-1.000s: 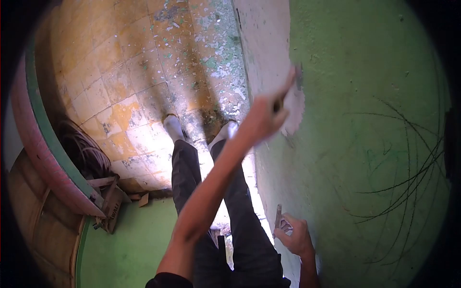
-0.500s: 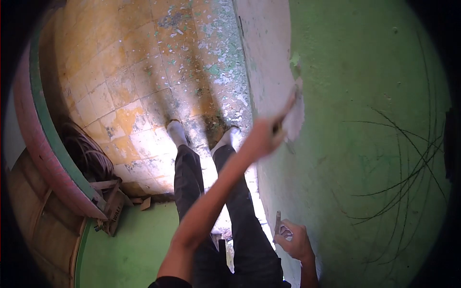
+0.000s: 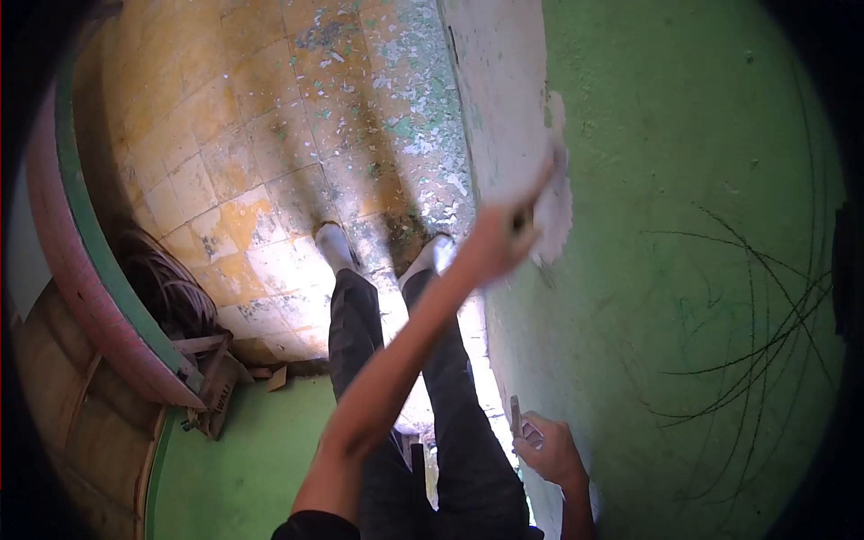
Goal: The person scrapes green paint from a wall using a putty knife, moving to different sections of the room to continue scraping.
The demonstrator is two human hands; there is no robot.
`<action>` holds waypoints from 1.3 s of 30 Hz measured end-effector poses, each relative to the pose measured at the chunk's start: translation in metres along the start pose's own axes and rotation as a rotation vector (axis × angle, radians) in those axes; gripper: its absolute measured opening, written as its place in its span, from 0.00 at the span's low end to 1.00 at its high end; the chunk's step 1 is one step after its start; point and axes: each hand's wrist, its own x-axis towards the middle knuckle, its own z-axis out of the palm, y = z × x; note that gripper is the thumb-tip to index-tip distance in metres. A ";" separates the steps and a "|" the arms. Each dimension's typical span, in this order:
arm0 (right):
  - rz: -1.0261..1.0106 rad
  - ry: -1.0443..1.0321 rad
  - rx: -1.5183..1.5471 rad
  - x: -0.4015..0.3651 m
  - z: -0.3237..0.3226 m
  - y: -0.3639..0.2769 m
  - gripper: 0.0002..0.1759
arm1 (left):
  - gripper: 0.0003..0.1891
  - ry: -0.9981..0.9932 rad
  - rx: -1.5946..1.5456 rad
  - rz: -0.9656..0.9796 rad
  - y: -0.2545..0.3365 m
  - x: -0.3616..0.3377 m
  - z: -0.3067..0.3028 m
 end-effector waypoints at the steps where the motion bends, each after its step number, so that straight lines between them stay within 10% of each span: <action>1: -0.012 -0.010 0.005 -0.001 -0.001 -0.001 0.11 | 0.42 -0.072 -0.024 -0.029 -0.002 -0.039 0.017; 8: -0.007 -0.004 0.010 0.003 0.001 -0.002 0.13 | 0.35 0.019 -0.017 -0.052 0.002 0.061 -0.035; 13: 0.013 -0.016 0.037 0.000 0.003 -0.002 0.14 | 0.41 -0.118 0.007 -0.017 0.007 -0.026 -0.004; 16: -0.010 -0.049 0.006 0.004 0.004 -0.001 0.16 | 0.34 0.015 0.041 -0.025 -0.017 0.052 -0.031; 17: -0.013 -0.048 -0.018 0.004 0.002 0.000 0.16 | 0.18 0.167 -0.094 0.092 -0.006 0.075 -0.040; 22: -0.005 -0.011 -0.018 0.003 -0.001 -0.004 0.13 | 0.44 -0.080 -0.077 -0.039 0.003 -0.011 0.000; 39: 0.037 -0.047 -0.036 0.002 0.003 -0.002 0.13 | 0.45 0.074 -0.100 0.065 0.046 0.014 -0.015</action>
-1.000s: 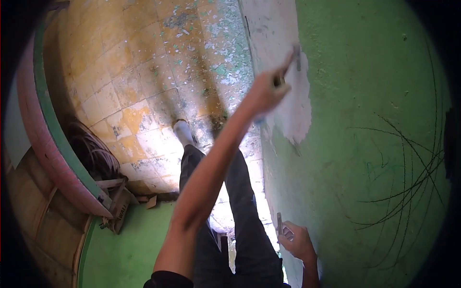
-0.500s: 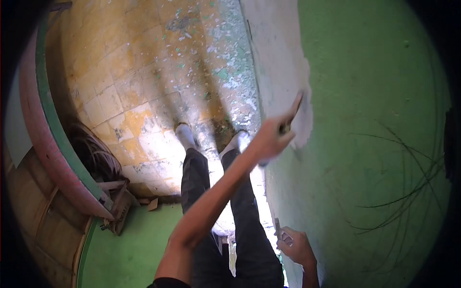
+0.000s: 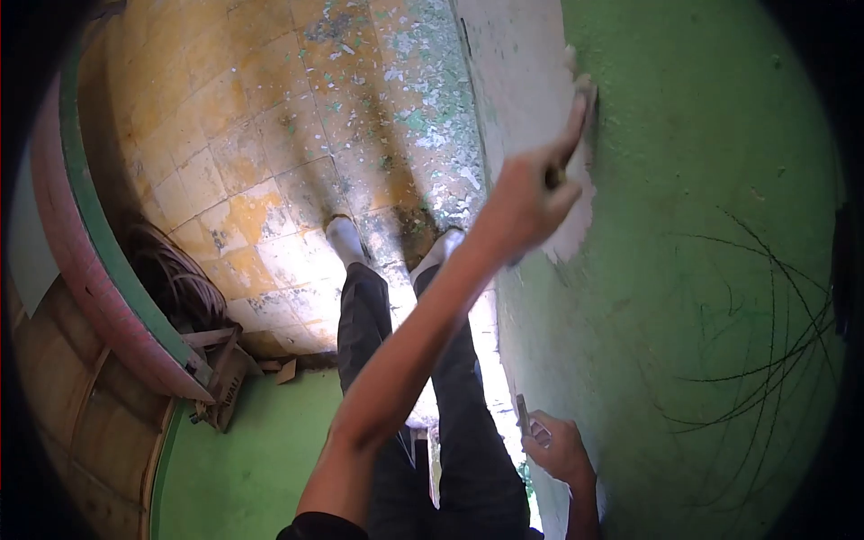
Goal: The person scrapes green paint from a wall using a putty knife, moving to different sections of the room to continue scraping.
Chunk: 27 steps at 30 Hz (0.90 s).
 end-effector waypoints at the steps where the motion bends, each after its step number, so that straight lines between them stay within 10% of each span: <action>1: -0.002 0.021 -0.029 0.002 -0.002 -0.002 0.14 | 0.45 -0.035 0.009 -0.023 0.001 -0.013 0.005; 5: -0.052 -0.026 0.034 -0.004 -0.003 0.001 0.13 | 0.47 -0.111 0.028 -0.004 0.002 -0.069 0.034; 9: -0.020 -0.027 0.009 0.003 -0.002 0.004 0.14 | 0.45 0.000 -0.002 0.076 0.005 0.018 -0.006; 12: -0.031 -0.041 0.020 -0.002 0.000 0.005 0.14 | 0.48 -0.232 0.025 -0.081 0.013 -0.071 0.019; 19: -0.004 -0.025 -0.002 0.003 0.003 0.006 0.14 | 0.45 0.086 0.093 -0.026 0.035 -0.003 -0.001; 24: -0.017 -0.050 0.083 0.001 0.002 0.011 0.14 | 0.46 -0.086 -0.031 0.056 0.001 -0.094 0.048; 27: 0.005 -0.089 0.044 0.005 0.004 0.008 0.14 | 0.45 -0.023 0.083 0.057 0.003 -0.033 0.017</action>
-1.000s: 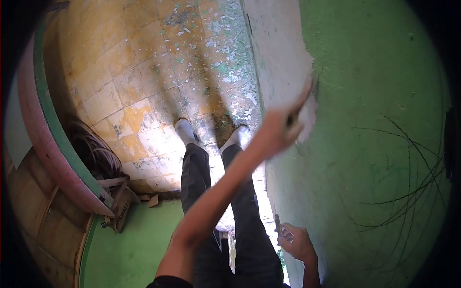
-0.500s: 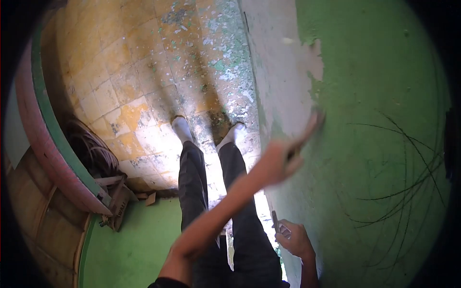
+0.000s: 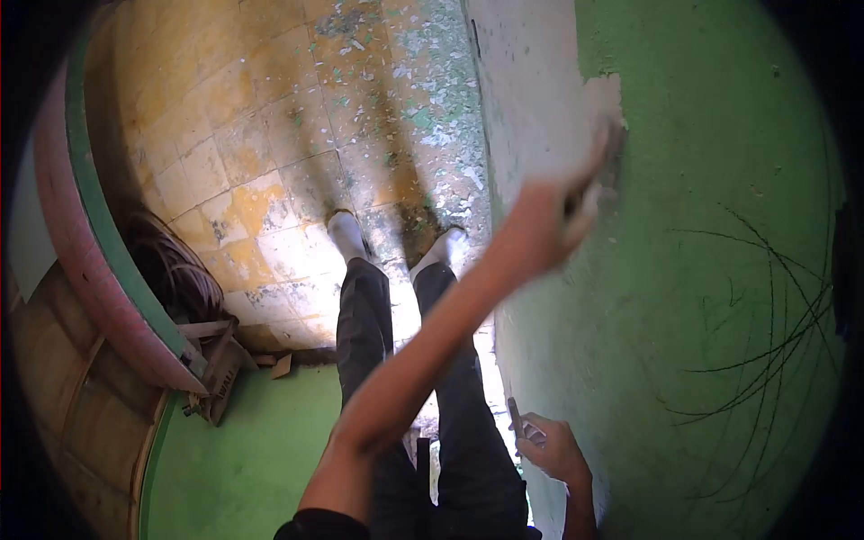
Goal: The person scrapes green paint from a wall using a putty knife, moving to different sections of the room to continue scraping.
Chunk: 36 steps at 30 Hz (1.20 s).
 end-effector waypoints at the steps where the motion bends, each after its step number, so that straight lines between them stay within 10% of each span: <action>1: 0.011 0.011 -0.023 0.001 -0.002 -0.002 0.14 | 0.44 0.063 -0.006 0.077 -0.005 0.016 -0.004; 6: -0.029 0.046 -0.005 0.000 -0.004 0.004 0.15 | 0.49 -0.172 -0.186 -0.135 0.018 -0.071 0.024; 13: 0.006 0.070 -0.047 -0.001 -0.002 -0.002 0.14 | 0.46 -0.059 -0.072 -0.216 0.001 0.032 -0.027; 36: -0.031 0.049 -0.081 -0.003 0.001 0.004 0.13 | 0.47 -0.169 -0.057 -0.169 -0.007 -0.021 -0.004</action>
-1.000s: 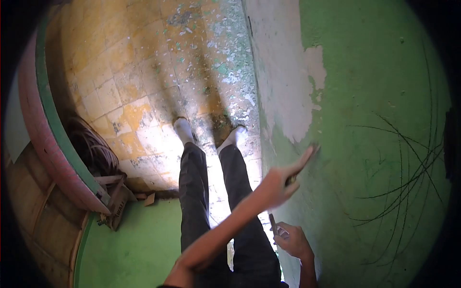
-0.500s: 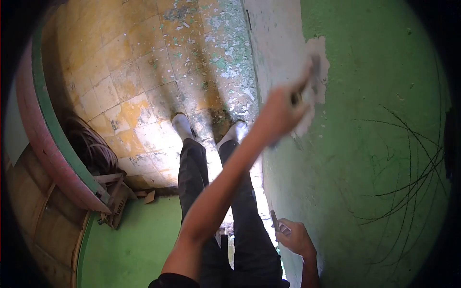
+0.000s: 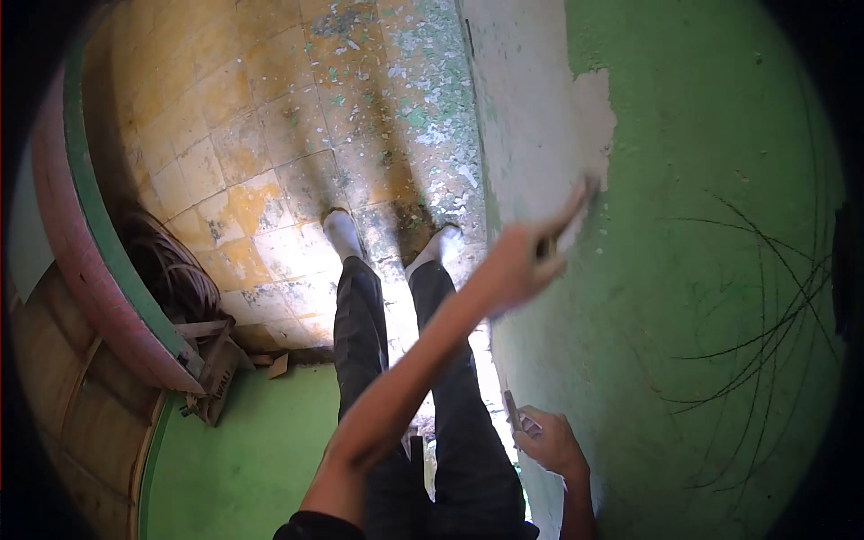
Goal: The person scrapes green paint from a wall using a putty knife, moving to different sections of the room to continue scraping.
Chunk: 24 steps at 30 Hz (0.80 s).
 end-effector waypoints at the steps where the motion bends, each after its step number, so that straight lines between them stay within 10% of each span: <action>1: -0.010 0.008 0.012 0.001 0.000 0.001 0.13 | 0.48 0.021 -0.021 0.053 -0.004 -0.005 0.009; 6: 0.000 0.011 0.001 0.006 0.000 -0.001 0.12 | 0.48 0.059 -0.025 -0.130 0.025 0.045 -0.036; 12: -0.006 -0.020 0.007 0.003 -0.002 0.000 0.17 | 0.50 0.008 -0.095 0.074 -0.002 -0.043 0.046; 17: 0.023 -0.011 -0.042 0.003 -0.003 -0.003 0.20 | 0.46 0.205 0.021 0.174 0.021 0.028 -0.002; 24: 0.000 -0.020 -0.024 -0.004 0.000 -0.004 0.21 | 0.48 -0.041 -0.094 0.001 0.004 -0.054 0.046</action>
